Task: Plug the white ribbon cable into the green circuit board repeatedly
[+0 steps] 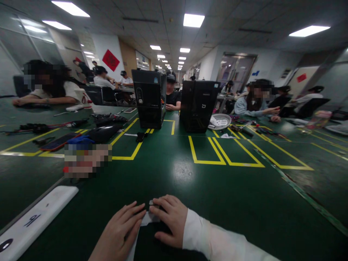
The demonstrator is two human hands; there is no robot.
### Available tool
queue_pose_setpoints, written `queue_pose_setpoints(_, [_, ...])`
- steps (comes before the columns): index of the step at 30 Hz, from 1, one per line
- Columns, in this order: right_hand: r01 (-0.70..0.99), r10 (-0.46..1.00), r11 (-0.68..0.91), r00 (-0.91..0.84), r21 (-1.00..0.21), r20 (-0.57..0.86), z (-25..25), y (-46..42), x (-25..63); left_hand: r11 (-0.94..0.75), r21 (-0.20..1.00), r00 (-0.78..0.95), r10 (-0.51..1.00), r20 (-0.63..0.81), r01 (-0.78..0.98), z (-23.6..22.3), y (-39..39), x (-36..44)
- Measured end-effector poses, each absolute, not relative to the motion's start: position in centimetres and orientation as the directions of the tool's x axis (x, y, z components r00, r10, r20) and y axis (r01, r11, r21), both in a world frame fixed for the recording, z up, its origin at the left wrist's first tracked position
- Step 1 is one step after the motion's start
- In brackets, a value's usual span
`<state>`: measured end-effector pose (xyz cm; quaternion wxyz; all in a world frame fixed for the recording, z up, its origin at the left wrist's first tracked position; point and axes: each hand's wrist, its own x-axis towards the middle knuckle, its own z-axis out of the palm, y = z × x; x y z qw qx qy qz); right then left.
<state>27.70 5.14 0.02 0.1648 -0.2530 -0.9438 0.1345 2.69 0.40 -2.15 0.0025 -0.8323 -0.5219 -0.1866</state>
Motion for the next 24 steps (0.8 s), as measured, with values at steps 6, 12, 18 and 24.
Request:
queue_pose_setpoints(6, [0.441,0.533,0.831,-0.807,-0.34,0.256,-0.9,6.3,29.6,-0.417,0.218,0.36,0.897,0.258,0.882,-2.4,0.6,2.5])
queue_pose_setpoints(12, [0.854,0.829,0.507,-0.448,-0.114,0.335,-2.7,12.0,38.9,-0.413,0.234,0.363,0.903,0.228,0.88,-2.9,0.6,2.1])
queue_pose_setpoints(18, [0.929,0.811,-0.351,0.366,-0.12,0.456,-3.0,13.8,55.1,-0.432,0.225,0.383,0.895,0.23,0.874,-2.8,0.7,2.1])
queue_pose_setpoints(24, [0.722,0.646,-0.644,0.69,-0.253,0.326,-3.7,9.9,65.6,-0.404,0.234,0.362,0.91,0.201,0.885,-2.8,0.7,2.0])
